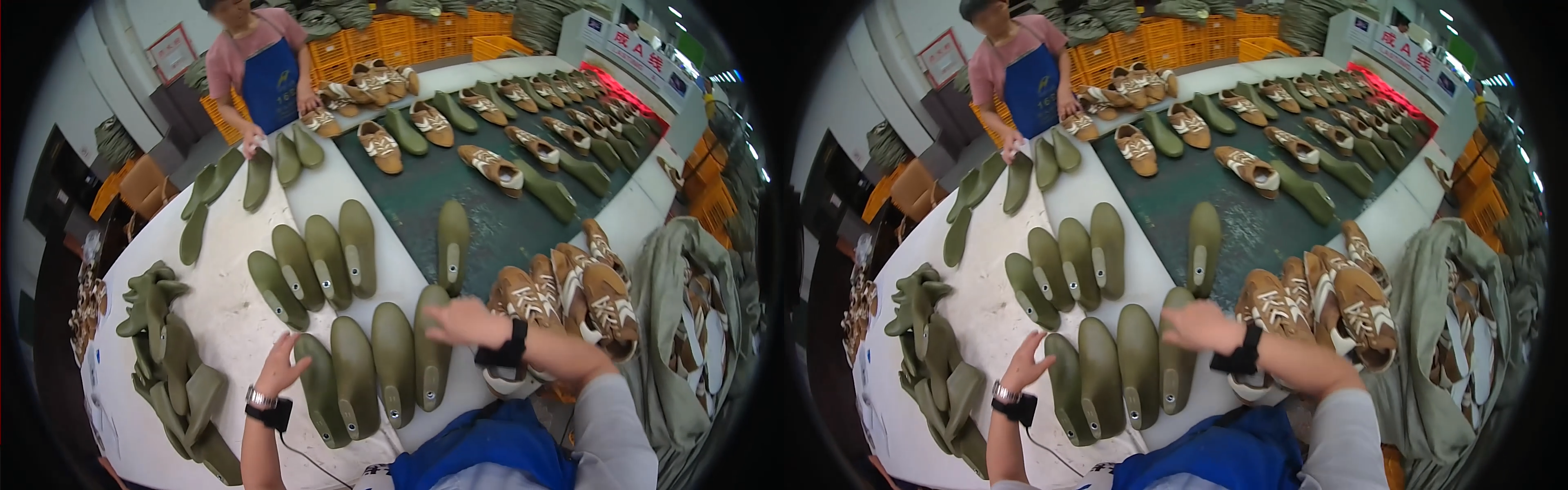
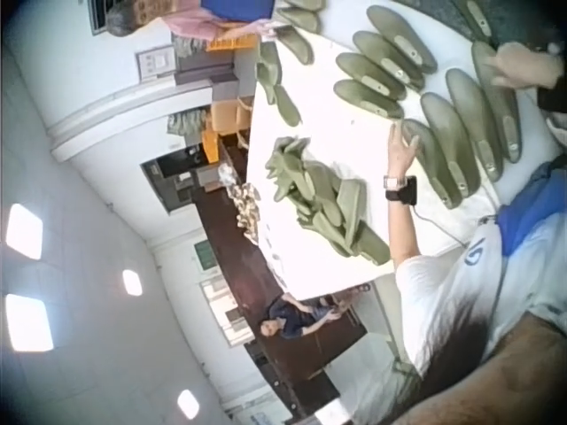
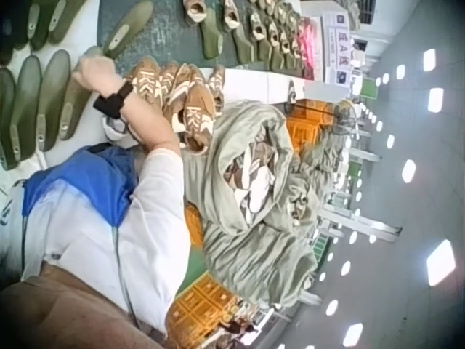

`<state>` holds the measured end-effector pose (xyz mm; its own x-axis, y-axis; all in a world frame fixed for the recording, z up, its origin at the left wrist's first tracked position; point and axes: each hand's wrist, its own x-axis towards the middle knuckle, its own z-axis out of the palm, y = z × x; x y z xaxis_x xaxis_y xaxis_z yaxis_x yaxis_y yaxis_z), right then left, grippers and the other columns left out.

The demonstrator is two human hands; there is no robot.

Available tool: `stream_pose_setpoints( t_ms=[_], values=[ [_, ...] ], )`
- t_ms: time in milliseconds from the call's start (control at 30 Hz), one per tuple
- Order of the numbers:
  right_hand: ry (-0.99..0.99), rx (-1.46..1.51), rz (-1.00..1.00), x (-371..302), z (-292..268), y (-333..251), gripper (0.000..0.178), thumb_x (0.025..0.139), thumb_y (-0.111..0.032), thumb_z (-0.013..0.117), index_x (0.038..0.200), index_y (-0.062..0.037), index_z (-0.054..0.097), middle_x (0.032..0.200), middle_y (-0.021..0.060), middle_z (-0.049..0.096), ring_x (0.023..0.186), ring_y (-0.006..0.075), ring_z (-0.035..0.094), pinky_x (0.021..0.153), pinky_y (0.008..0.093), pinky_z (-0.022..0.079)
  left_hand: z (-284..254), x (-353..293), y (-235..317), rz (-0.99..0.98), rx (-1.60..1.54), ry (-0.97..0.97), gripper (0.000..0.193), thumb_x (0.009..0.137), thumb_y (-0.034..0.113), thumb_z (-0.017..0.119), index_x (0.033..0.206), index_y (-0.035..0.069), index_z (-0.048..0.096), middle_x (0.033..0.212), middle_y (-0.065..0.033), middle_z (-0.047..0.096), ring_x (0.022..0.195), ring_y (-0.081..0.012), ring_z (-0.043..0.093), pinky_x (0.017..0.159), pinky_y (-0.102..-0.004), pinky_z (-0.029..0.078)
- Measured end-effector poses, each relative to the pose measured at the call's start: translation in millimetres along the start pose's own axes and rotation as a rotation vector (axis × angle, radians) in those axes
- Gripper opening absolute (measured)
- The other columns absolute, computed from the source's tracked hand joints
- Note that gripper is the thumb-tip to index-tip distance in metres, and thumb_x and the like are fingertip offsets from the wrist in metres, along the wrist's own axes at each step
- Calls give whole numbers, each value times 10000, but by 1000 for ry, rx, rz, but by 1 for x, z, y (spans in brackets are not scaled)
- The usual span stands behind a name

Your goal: The recorder is organizing shoes and shoe lasts on a production table, sorting them and placing them into large storage bags in a shoe manufacturing facility.

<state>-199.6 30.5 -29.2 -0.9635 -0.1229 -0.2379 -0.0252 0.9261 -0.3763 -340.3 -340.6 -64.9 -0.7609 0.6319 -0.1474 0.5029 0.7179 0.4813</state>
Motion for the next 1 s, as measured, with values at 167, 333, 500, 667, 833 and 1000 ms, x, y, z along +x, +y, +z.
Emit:
stream_pose_setpoints(
  t_ms=[167,333,500,667,833,1000],
  values=[
    [1,-173,176,60,-59,78,269,761,-267,580,901,-56,674,875,159,662,830,334,639,728,417,514,22,-89,49,76,-26,-58,680,724,271,722,1267,-8,423,1258,-294,426,1172,-429,403,995,-442,352],
    [-129,-90,448,127,-14,146,441,820,-431,550,1021,-53,657,1089,136,630,1007,297,605,841,402,483,90,-139,63,-32,-12,155,746,675,316,757,1252,-21,425,1363,-320,231,1184,-474,317,978,-506,326],
    [-76,46,536,137,33,163,599,777,-201,563,1333,-88,368,1164,214,566,1078,349,552,907,413,452,114,-132,90,-229,25,316,613,656,261,752,1150,-20,521,1398,-277,225,1248,-434,282,1013,-472,288],
    [-213,-117,336,103,-13,245,739,753,-133,579,1401,-322,279,1169,186,563,1035,339,571,873,402,465,118,-133,98,-266,87,428,524,627,225,733,1056,-25,565,1397,-261,246,1238,-437,297,1002,-478,304],
    [-434,-60,450,64,-42,270,831,750,-176,639,1420,-379,191,1274,177,496,1155,312,503,924,420,438,122,-131,92,-275,112,443,542,613,257,721,1054,-10,555,1397,-243,256,1221,-447,303,984,-494,322],
    [-365,-35,473,30,-48,270,823,746,-204,645,1432,-292,199,1245,170,523,1119,319,530,903,424,445,127,-131,90,-284,130,426,519,636,250,704,1051,-23,555,1399,-244,252,1225,-437,303,988,-486,318]
  ],
)
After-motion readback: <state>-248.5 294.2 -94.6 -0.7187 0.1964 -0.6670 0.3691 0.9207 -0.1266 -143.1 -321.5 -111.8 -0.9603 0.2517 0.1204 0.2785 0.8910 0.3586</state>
